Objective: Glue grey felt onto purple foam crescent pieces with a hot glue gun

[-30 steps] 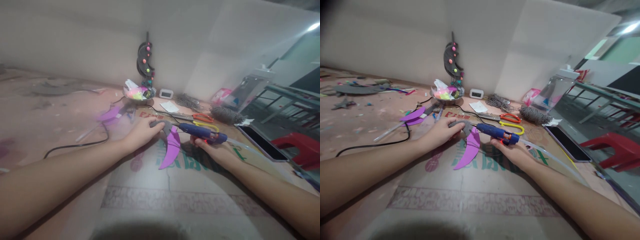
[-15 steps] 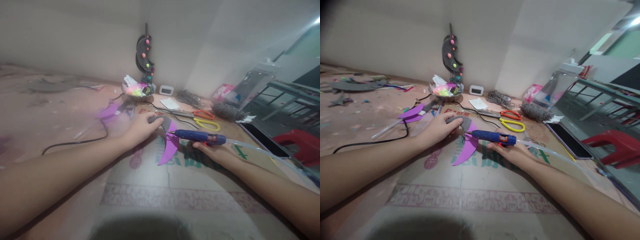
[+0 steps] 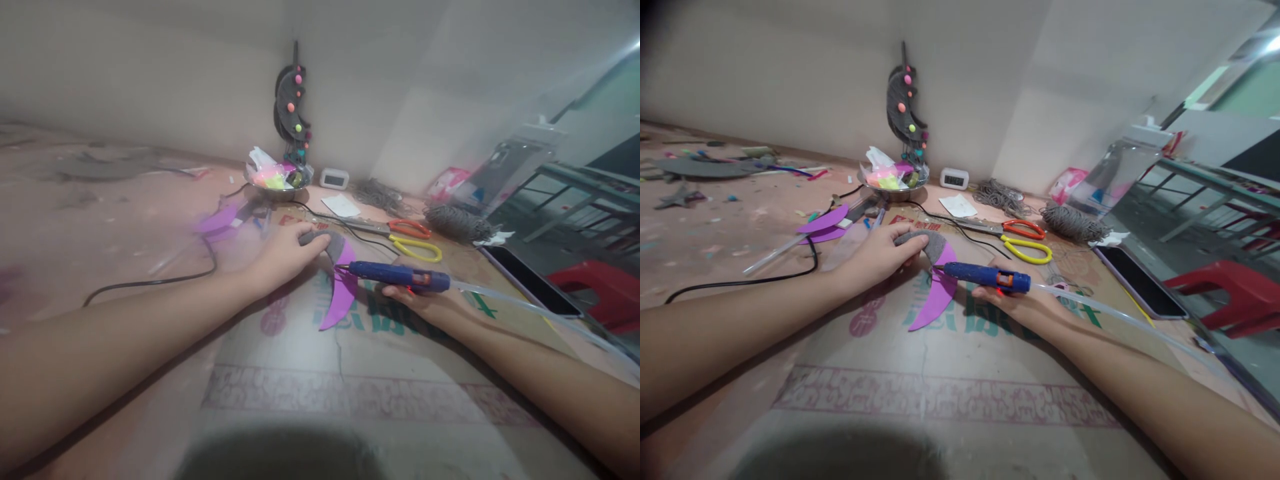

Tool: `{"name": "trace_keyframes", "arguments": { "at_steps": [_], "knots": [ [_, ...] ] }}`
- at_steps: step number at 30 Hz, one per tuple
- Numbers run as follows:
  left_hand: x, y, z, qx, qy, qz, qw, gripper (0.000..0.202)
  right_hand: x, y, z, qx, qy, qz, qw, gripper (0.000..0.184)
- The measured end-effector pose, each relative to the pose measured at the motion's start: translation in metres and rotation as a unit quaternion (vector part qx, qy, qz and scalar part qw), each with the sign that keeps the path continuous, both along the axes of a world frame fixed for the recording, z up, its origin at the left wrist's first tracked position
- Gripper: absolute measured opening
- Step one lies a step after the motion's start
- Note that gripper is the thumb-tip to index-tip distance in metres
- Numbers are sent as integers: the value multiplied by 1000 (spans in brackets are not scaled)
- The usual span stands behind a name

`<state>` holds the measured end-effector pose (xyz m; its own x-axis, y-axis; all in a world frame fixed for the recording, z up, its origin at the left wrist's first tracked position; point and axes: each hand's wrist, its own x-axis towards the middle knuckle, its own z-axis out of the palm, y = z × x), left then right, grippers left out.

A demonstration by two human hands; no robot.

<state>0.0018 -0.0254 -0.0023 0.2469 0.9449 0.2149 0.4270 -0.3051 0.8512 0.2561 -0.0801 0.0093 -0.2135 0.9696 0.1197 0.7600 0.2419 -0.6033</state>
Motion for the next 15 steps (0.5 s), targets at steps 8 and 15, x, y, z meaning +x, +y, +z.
{"name": "trace_keyframes", "arguments": {
  "at_steps": [8,15],
  "knots": [
    [0,0,1,18,11,-1,1000,34,0,2,-3,14,-3,-8,1000,28],
    [1,-1,2,17,14,-5,1000,33,-1,2,-1,35,-17,-2,999,28]
  ]
}}
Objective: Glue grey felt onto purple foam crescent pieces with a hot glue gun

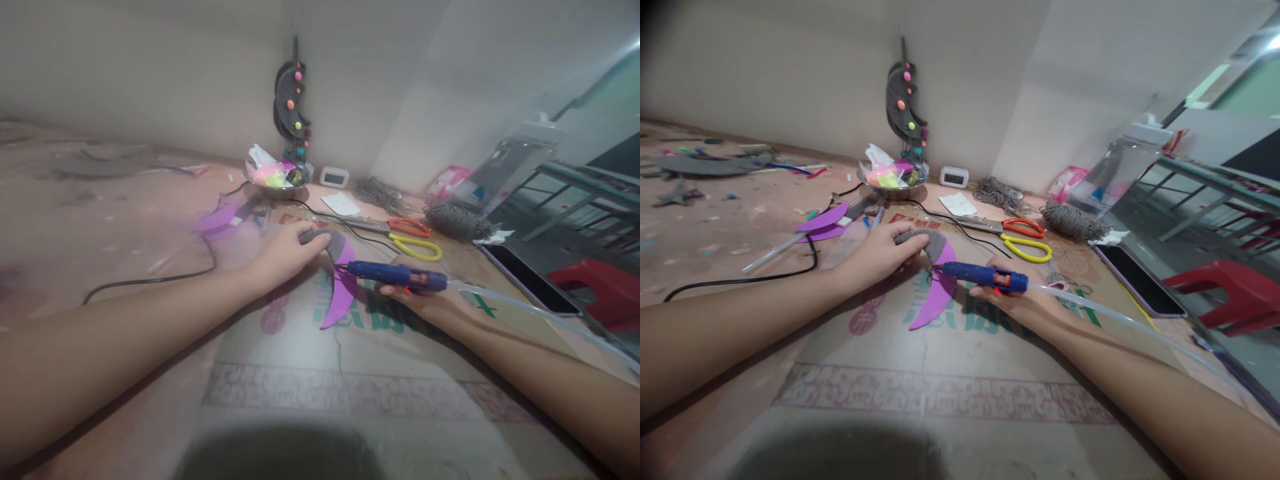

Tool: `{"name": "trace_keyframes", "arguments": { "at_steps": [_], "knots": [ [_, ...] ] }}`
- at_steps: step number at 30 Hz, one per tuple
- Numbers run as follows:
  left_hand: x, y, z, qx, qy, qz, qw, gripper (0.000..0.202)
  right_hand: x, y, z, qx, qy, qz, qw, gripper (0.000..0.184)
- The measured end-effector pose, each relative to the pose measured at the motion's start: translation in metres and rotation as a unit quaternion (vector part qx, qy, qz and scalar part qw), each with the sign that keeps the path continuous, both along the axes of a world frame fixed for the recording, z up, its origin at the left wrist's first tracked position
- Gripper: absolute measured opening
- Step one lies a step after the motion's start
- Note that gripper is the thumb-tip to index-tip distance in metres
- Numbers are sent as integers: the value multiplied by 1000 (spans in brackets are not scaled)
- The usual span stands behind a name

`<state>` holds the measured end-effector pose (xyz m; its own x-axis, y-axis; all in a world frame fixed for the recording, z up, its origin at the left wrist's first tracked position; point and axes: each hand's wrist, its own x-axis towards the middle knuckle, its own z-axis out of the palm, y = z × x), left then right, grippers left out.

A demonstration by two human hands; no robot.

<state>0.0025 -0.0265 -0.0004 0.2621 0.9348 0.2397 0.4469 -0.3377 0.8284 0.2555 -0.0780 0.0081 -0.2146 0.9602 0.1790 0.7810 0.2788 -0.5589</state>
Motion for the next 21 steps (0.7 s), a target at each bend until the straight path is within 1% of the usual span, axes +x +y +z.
{"name": "trace_keyframes", "arguments": {
  "at_steps": [7,13,16,21],
  "knots": [
    [0,2,-1,-3,-3,-8,1000,33,0,-2,1,-12,6,-4,1000,27],
    [0,2,-1,-2,-6,-9,1000,32,-1,-3,0,0,-12,-15,1000,26],
    [-1,2,0,-5,-3,-12,1000,32,-2,-4,2,-8,-10,-22,1000,27],
    [-1,2,-1,-4,-1,-16,1000,31,-4,-5,7,-4,-3,-14,1000,26]
  ]
}}
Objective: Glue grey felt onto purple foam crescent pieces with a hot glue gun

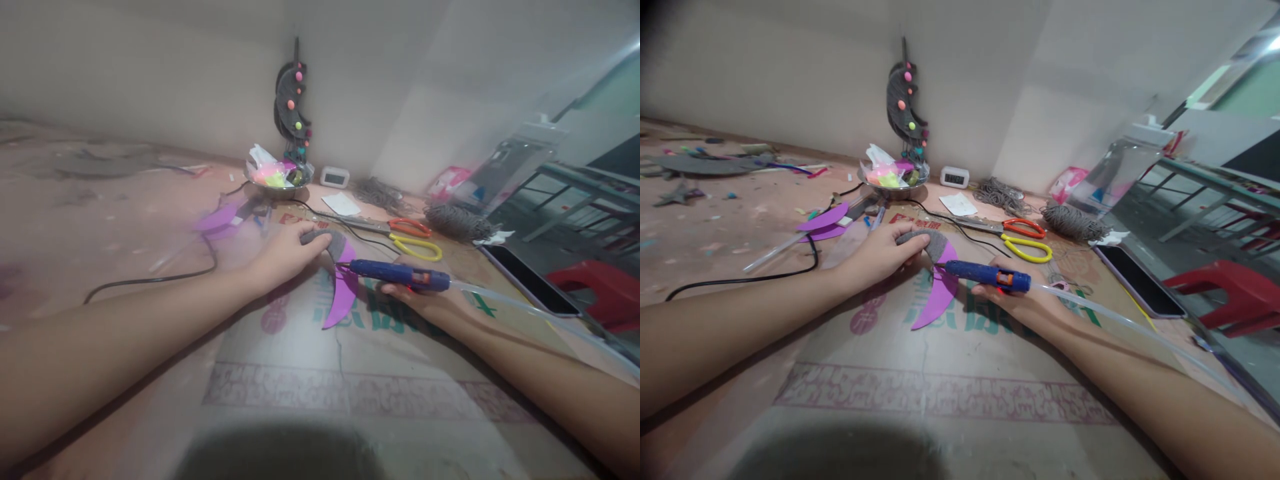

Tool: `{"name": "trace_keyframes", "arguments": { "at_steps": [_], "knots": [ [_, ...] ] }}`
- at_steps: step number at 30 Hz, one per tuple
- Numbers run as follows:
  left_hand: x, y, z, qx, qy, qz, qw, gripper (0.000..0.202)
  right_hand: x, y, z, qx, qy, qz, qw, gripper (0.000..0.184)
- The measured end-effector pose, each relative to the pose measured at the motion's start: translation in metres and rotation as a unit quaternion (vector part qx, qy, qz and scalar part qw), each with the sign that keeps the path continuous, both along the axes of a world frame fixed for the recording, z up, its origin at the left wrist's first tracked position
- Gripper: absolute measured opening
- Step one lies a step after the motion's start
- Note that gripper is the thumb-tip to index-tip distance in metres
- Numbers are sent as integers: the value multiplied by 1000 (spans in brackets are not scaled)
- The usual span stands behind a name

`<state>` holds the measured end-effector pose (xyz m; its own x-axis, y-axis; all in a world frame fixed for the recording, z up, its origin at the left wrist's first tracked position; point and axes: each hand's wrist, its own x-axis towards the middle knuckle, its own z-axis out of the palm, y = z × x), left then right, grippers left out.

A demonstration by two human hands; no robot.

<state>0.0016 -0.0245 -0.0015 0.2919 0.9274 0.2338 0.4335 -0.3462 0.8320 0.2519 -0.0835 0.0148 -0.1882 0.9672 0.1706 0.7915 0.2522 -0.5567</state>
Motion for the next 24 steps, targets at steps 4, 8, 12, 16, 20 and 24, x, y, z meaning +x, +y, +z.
{"name": "trace_keyframes", "arguments": {
  "at_steps": [4,8,12,16,20,24],
  "knots": [
    [0,0,-1,-1,-3,-4,1000,31,1,0,0,-3,-9,-13,1000,24],
    [-1,0,-1,-6,-9,-10,1000,32,4,3,-4,9,-21,-23,999,22],
    [-1,1,-1,-5,-13,-12,1000,32,8,7,-9,15,-25,-33,999,23],
    [-1,2,-2,-1,-8,-14,1000,33,9,8,-9,42,-17,-25,999,24],
    [-1,1,-1,-6,-8,-19,1000,34,9,7,-7,48,-9,-26,998,24],
    [-2,1,-1,-14,-8,-21,1000,34,10,8,-7,41,-14,-24,999,22]
  ]
}}
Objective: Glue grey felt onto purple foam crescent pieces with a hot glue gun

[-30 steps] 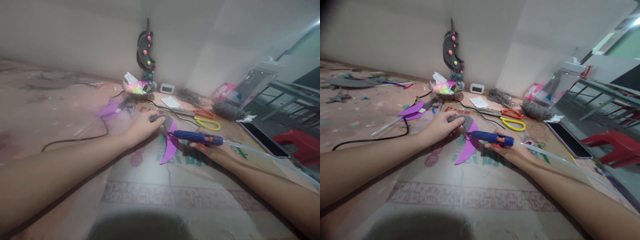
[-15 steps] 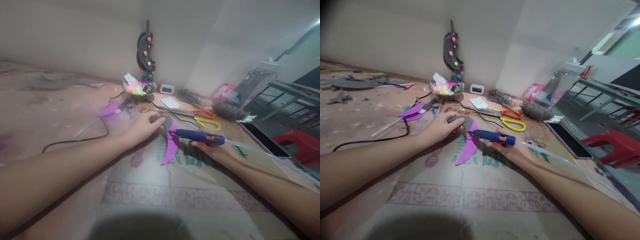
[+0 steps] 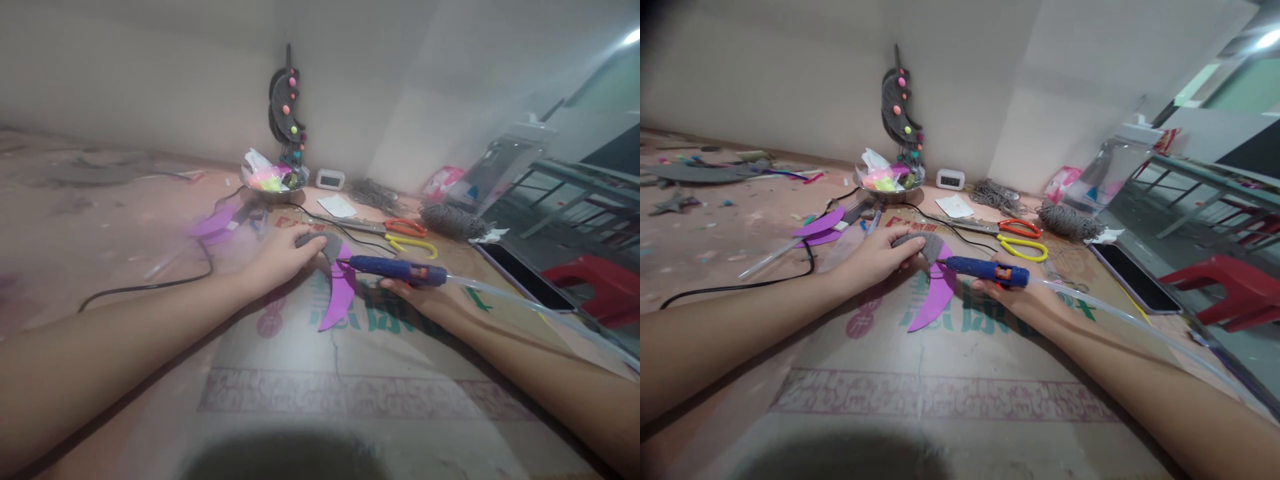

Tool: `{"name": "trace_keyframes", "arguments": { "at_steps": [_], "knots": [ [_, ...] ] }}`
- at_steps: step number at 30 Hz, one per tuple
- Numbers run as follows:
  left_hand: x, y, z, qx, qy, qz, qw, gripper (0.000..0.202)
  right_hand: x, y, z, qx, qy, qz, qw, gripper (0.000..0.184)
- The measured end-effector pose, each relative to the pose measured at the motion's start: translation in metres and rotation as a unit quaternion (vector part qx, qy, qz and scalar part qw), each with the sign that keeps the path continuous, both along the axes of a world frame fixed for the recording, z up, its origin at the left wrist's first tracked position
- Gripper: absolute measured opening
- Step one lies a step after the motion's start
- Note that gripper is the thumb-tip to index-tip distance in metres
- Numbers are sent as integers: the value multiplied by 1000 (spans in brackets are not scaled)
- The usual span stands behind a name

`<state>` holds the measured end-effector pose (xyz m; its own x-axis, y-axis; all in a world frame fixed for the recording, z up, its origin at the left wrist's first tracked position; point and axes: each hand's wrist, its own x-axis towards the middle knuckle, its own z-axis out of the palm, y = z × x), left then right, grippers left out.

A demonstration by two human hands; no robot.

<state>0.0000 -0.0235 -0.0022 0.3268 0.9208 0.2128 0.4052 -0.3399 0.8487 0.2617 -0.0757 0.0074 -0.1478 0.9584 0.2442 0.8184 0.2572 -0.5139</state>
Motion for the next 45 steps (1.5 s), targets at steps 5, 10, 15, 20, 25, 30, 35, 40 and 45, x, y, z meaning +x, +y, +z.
{"name": "trace_keyframes", "arguments": {
  "at_steps": [5,10,15,20,25,30,35,40,45],
  "knots": [
    [0,1,-1,0,-8,-5,1000,33,4,3,-5,-12,-2,-12,1000,28],
    [0,1,-1,1,-14,-4,1000,32,3,6,-5,1,9,-14,1000,30],
    [0,0,-1,-5,-7,0,1000,33,-2,7,-2,27,32,-34,999,33],
    [0,1,-2,2,-5,-2,1000,33,-4,4,3,21,26,-33,999,33],
    [0,1,-1,8,3,0,1000,33,-1,4,2,18,26,-43,999,32],
    [0,1,-1,8,4,-5,1000,32,3,5,1,1,11,-43,999,30],
    [0,1,-2,5,3,-6,1000,33,-1,3,5,-2,17,-67,998,29],
    [0,2,-3,8,9,-8,1000,35,-6,2,6,0,60,-70,996,27],
    [0,2,-3,13,14,-14,1000,34,-5,2,6,17,43,-130,990,26]
  ]
}}
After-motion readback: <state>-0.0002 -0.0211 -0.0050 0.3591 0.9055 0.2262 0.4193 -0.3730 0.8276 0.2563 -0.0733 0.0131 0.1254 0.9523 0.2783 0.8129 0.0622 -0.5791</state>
